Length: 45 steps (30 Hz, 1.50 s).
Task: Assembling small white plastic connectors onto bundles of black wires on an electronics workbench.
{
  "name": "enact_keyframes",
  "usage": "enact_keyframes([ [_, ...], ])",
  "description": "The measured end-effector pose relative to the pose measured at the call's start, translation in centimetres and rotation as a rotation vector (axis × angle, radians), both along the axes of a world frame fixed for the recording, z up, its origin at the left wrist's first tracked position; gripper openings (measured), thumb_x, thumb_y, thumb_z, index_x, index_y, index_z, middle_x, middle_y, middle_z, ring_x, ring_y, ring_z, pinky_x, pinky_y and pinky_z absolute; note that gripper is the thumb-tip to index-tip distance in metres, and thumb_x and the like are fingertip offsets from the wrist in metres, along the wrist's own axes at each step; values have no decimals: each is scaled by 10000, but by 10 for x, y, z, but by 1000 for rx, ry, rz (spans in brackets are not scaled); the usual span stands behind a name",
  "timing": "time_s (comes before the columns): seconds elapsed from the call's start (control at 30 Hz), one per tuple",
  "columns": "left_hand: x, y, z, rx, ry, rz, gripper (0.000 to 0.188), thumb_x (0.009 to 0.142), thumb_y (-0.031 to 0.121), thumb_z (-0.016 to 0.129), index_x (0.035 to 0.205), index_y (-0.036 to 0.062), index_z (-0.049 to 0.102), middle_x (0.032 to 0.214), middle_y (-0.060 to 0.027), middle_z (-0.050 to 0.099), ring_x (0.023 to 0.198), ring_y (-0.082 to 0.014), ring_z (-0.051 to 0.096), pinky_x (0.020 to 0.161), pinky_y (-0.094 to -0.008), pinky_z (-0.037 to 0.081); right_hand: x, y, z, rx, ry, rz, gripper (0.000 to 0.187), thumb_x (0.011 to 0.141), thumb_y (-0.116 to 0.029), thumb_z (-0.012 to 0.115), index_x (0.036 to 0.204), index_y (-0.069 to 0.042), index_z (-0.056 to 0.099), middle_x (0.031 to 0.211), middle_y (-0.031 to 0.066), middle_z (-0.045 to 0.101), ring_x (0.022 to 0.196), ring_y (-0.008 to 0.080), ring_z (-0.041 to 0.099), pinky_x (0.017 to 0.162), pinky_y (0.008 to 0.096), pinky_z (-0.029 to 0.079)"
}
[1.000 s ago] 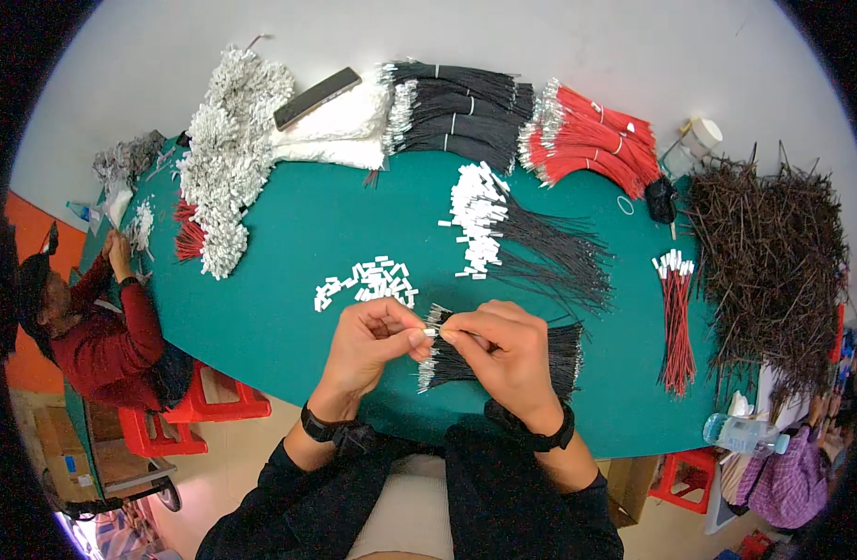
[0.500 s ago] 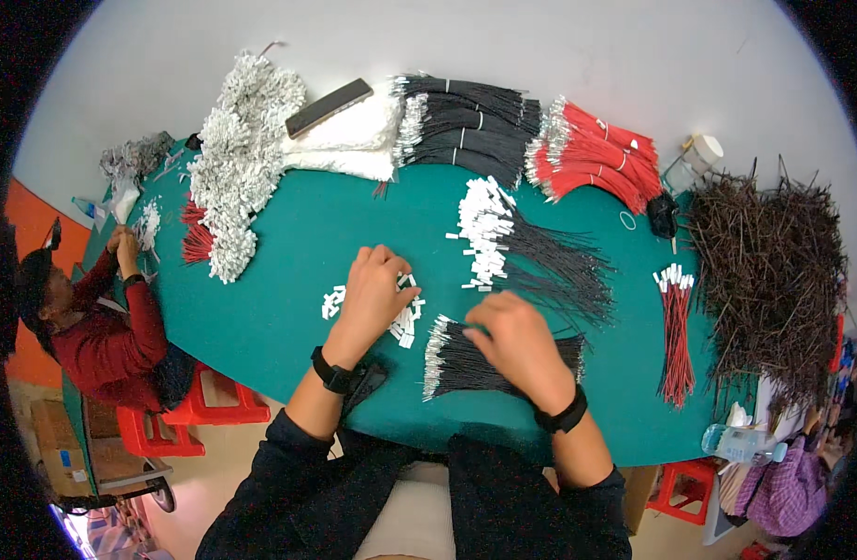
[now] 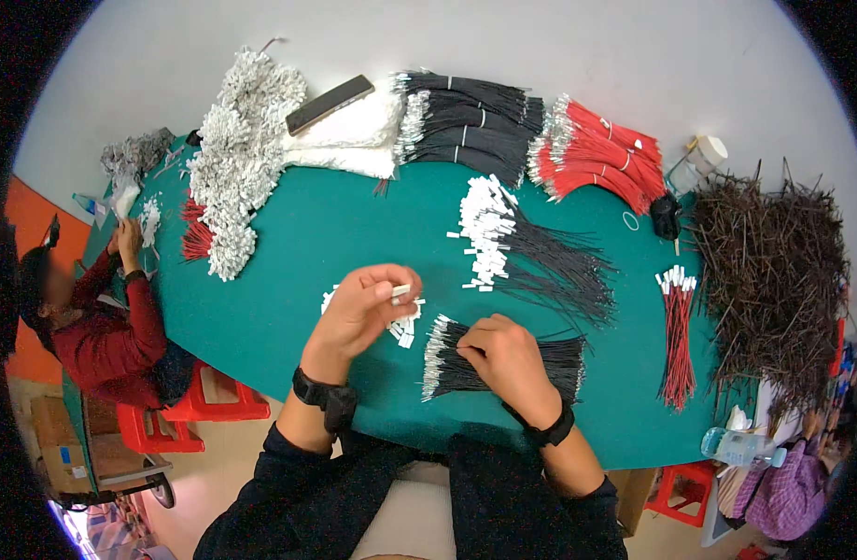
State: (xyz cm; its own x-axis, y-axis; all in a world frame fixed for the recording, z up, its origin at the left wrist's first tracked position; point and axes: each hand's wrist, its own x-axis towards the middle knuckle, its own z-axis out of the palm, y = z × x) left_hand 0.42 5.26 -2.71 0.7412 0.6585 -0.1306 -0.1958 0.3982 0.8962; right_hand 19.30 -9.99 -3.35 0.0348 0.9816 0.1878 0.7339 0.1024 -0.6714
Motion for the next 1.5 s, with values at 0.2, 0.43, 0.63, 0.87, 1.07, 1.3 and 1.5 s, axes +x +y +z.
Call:
enact_keyframes([
  [0.2, 1, -18, 1, -420, -383, -234, 383, 955, 407, 707, 1069, 48, 643, 932, -23, 484, 861, -140, 462, 746, -279, 443, 2, -2, 4, 26, 49, -39, 58, 826, 15, 732, 880, 1, 715, 828, 107, 715, 756, 267, 673, 684, 363, 531],
  [0.43, 2, -22, -7, -543, -503, -307, 325, 999, 340, 652, 1131, 43, 661, 925, -11, 497, 839, -111, 468, 727, -263, 439, -12, -11, 36, 82, 475, -175, 41, 892, 10, 721, 932, 9, 712, 766, 67, 670, 554, 100, 527, 517, 259, 397],
  [0.63, 0, -27, -13, -585, -502, -298, 344, 1003, 344, 649, 1156, 37, 663, 917, -15, 531, 813, -116, 487, 717, -259, 447, -21, -5, 59, 230, 475, -218, 84, 862, 17, 759, 943, 7, 740, 762, 35, 669, 556, 34, 489, 489, 215, 333],
  [0.87, -6, -30, -7, -502, -362, -220, 276, 973, 105, 674, 1216, -19, 634, 1012, -114, 706, 876, -183, 699, 812, -288, 588, -22, -4, 63, 278, 374, -232, 106, 839, 25, 773, 939, -4, 750, 709, 33, 629, 546, 58, 503, 479, 233, 335],
  [1.07, -4, -41, 18, -143, -88, -6, 225, 935, -16, 680, 1158, -43, 692, 1015, -136, 726, 871, -178, 713, 808, -282, 591, -23, -2, 65, 364, 253, -244, 117, 812, 34, 788, 914, -10, 750, 655, 46, 571, 529, 104, 502, 479, 262, 343],
  [1.3, -4, -48, 28, 170, 60, 160, 191, 916, -29, 716, 1106, -33, 723, 964, -105, 751, 854, -145, 724, 783, -270, 582, -19, -2, 63, 390, 189, -263, 118, 789, 42, 793, 878, -19, 745, 645, 48, 561, 555, 147, 520, 509, 294, 374],
  [1.5, -7, -45, 26, 117, 15, 161, 150, 904, -35, 730, 1054, -27, 727, 942, -91, 753, 844, -142, 726, 783, -260, 578, -20, -2, 64, 359, 213, -271, 92, 799, 24, 784, 862, -20, 734, 653, 59, 573, 564, 177, 528, 527, 314, 389],
])
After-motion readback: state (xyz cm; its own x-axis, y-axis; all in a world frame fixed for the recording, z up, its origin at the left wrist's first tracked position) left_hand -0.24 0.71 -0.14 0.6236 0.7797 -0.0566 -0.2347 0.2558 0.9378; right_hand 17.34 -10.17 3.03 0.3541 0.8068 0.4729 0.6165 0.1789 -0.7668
